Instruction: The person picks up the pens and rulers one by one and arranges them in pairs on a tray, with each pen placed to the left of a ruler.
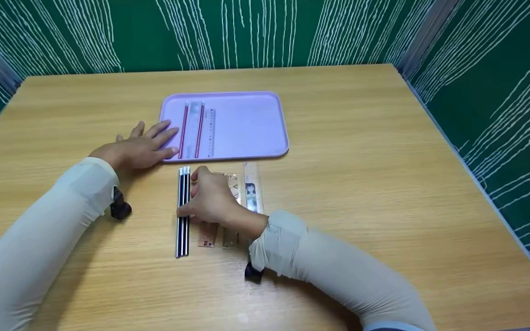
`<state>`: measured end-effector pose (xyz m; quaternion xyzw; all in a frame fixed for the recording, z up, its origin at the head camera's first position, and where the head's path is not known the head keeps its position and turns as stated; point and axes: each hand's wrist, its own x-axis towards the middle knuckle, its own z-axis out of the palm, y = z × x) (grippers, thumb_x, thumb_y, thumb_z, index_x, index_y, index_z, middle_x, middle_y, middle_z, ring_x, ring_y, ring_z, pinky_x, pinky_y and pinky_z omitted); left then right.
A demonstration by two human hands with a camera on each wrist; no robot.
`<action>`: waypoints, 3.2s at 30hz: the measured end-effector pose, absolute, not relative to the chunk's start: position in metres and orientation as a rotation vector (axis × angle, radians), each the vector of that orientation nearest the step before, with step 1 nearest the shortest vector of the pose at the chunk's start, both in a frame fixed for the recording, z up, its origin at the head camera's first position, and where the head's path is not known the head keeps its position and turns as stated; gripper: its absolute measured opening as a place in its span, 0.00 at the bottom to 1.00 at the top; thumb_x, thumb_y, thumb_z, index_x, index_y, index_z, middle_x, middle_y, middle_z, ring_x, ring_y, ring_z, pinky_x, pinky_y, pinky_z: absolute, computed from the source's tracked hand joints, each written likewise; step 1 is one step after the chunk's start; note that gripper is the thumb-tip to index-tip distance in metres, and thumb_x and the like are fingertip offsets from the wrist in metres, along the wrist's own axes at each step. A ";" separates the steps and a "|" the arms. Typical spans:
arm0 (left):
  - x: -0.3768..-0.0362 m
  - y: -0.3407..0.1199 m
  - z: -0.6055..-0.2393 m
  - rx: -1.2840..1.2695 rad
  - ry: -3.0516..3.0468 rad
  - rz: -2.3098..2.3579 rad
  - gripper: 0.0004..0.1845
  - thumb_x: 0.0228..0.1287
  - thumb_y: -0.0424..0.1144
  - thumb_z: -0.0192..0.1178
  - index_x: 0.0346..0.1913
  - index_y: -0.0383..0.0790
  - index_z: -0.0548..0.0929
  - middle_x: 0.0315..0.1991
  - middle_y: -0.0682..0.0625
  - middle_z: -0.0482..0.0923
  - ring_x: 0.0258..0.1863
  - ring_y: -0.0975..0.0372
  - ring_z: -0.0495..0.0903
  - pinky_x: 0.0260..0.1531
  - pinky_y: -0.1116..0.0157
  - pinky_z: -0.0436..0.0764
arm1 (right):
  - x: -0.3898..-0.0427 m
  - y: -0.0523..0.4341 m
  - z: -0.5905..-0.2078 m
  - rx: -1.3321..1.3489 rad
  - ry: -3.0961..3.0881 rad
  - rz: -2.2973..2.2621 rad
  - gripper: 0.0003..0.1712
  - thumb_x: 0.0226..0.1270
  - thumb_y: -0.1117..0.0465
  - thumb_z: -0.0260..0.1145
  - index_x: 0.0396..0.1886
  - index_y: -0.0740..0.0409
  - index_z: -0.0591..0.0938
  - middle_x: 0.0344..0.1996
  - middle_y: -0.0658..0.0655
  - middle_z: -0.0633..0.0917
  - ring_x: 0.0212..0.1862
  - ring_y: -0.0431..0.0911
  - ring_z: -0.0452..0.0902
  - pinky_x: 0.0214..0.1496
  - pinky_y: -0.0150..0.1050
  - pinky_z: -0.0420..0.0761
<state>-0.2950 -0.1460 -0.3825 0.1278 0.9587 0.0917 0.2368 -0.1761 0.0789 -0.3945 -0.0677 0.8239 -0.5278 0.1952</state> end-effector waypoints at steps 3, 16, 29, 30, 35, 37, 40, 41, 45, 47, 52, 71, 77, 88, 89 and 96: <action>-0.295 -0.146 -0.383 0.347 2.623 0.251 0.40 0.71 0.76 0.33 0.81 0.75 0.37 0.83 0.65 0.21 0.80 0.39 0.19 0.67 0.24 0.26 | -0.175 0.078 -0.394 -0.211 2.355 -1.430 0.43 0.42 0.70 0.86 0.59 0.62 0.73 0.41 0.58 0.82 0.33 0.50 0.86 0.30 0.40 0.90; -0.294 -0.146 -0.381 0.363 2.637 0.251 0.40 0.71 0.76 0.32 0.81 0.74 0.37 0.83 0.63 0.22 0.80 0.38 0.21 0.67 0.23 0.27 | -0.171 0.075 -0.390 -0.204 2.306 -1.451 0.42 0.42 0.75 0.83 0.59 0.64 0.73 0.41 0.60 0.81 0.34 0.51 0.84 0.32 0.40 0.90; -0.294 -0.145 -0.381 0.363 2.641 0.243 0.39 0.72 0.75 0.32 0.81 0.74 0.37 0.83 0.64 0.22 0.80 0.38 0.21 0.67 0.23 0.28 | -0.169 0.075 -0.388 -0.192 2.256 -1.460 0.43 0.45 0.77 0.81 0.61 0.64 0.71 0.44 0.61 0.80 0.32 0.51 0.86 0.32 0.42 0.90; -0.294 -0.146 -0.382 0.361 2.639 0.246 0.39 0.72 0.75 0.32 0.81 0.74 0.37 0.83 0.64 0.22 0.80 0.38 0.21 0.67 0.23 0.27 | -0.169 0.075 -0.389 -0.192 2.252 -1.460 0.43 0.45 0.77 0.81 0.61 0.64 0.71 0.44 0.61 0.80 0.32 0.51 0.86 0.32 0.42 0.90; -0.294 -0.146 -0.383 0.356 2.637 0.260 0.39 0.71 0.76 0.32 0.80 0.75 0.37 0.83 0.64 0.22 0.80 0.38 0.20 0.67 0.23 0.26 | -0.167 0.074 -0.389 -0.193 2.243 -1.462 0.43 0.45 0.77 0.80 0.62 0.65 0.70 0.45 0.62 0.80 0.32 0.50 0.86 0.32 0.42 0.90; -0.294 -0.146 -0.383 0.360 2.640 0.260 0.39 0.71 0.76 0.32 0.80 0.75 0.37 0.83 0.64 0.22 0.80 0.38 0.20 0.66 0.23 0.26 | -0.166 0.074 -0.389 -0.196 2.250 -1.458 0.43 0.45 0.77 0.81 0.63 0.65 0.70 0.45 0.62 0.80 0.33 0.51 0.86 0.32 0.42 0.90; -0.293 -0.146 -0.382 0.366 2.642 0.259 0.39 0.71 0.76 0.32 0.80 0.75 0.37 0.83 0.65 0.22 0.80 0.38 0.20 0.66 0.22 0.27 | -0.166 0.074 -0.388 -0.204 2.263 -1.448 0.43 0.46 0.76 0.81 0.63 0.64 0.70 0.44 0.62 0.79 0.33 0.51 0.85 0.32 0.42 0.90; -0.293 -0.146 -0.382 0.366 2.643 0.259 0.39 0.71 0.76 0.32 0.80 0.75 0.37 0.83 0.65 0.22 0.80 0.38 0.21 0.66 0.22 0.27 | -0.165 0.073 -0.388 -0.208 2.268 -1.444 0.43 0.46 0.76 0.81 0.63 0.64 0.70 0.44 0.62 0.79 0.33 0.51 0.85 0.32 0.42 0.90; -0.293 -0.146 -0.381 0.355 2.639 0.256 0.39 0.71 0.76 0.32 0.80 0.75 0.37 0.83 0.64 0.22 0.80 0.38 0.20 0.66 0.22 0.27 | -0.165 0.072 -0.388 -0.224 2.291 -1.422 0.43 0.46 0.76 0.81 0.62 0.64 0.71 0.43 0.61 0.79 0.34 0.51 0.85 0.32 0.41 0.90; -0.294 -0.146 -0.382 0.350 2.635 0.251 0.39 0.71 0.76 0.32 0.80 0.75 0.36 0.83 0.64 0.21 0.80 0.38 0.20 0.66 0.23 0.27 | -0.164 0.071 -0.388 -0.231 2.305 -1.408 0.43 0.46 0.76 0.81 0.63 0.64 0.71 0.43 0.61 0.79 0.34 0.50 0.84 0.32 0.40 0.90; -0.294 -0.146 -0.382 0.345 2.633 0.249 0.39 0.71 0.77 0.32 0.80 0.76 0.36 0.83 0.65 0.21 0.80 0.38 0.19 0.66 0.23 0.26 | -0.164 0.071 -0.387 -0.231 2.311 -1.396 0.44 0.46 0.76 0.80 0.63 0.63 0.70 0.43 0.60 0.79 0.34 0.50 0.83 0.31 0.41 0.90; -0.292 -0.145 -0.382 0.369 2.642 0.264 0.39 0.72 0.76 0.32 0.81 0.74 0.37 0.83 0.64 0.21 0.80 0.37 0.20 0.66 0.23 0.26 | -0.164 0.072 -0.390 -0.297 2.415 -1.294 0.46 0.45 0.75 0.79 0.65 0.61 0.69 0.41 0.56 0.80 0.35 0.45 0.81 0.34 0.37 0.88; -0.294 -0.144 -0.382 0.369 2.645 0.245 0.40 0.71 0.76 0.31 0.81 0.74 0.35 0.83 0.63 0.21 0.80 0.37 0.20 0.67 0.23 0.27 | -0.166 0.076 -0.383 -0.173 2.201 -1.467 0.47 0.47 0.81 0.76 0.66 0.61 0.67 0.47 0.61 0.78 0.38 0.50 0.82 0.33 0.45 0.90; -0.293 -0.145 -0.382 0.349 2.639 0.256 0.40 0.71 0.77 0.32 0.80 0.75 0.37 0.83 0.64 0.22 0.80 0.39 0.20 0.68 0.24 0.27 | -0.172 0.090 -0.374 -0.157 2.096 -1.455 0.45 0.53 0.78 0.75 0.70 0.58 0.66 0.44 0.62 0.81 0.35 0.53 0.87 0.35 0.49 0.91; -0.293 -0.145 -0.382 0.344 2.639 0.257 0.40 0.70 0.77 0.33 0.80 0.75 0.37 0.83 0.64 0.22 0.80 0.39 0.20 0.68 0.24 0.27 | -0.172 0.091 -0.375 -0.155 2.087 -1.451 0.45 0.54 0.77 0.75 0.70 0.58 0.66 0.44 0.62 0.81 0.35 0.53 0.88 0.36 0.49 0.91; -0.295 -0.146 -0.382 0.349 2.629 0.257 0.40 0.70 0.77 0.32 0.80 0.76 0.35 0.82 0.65 0.20 0.80 0.39 0.19 0.67 0.24 0.25 | -0.172 0.100 -0.377 -0.134 2.020 -1.457 0.38 0.59 0.74 0.73 0.68 0.58 0.68 0.44 0.60 0.79 0.35 0.51 0.88 0.36 0.50 0.90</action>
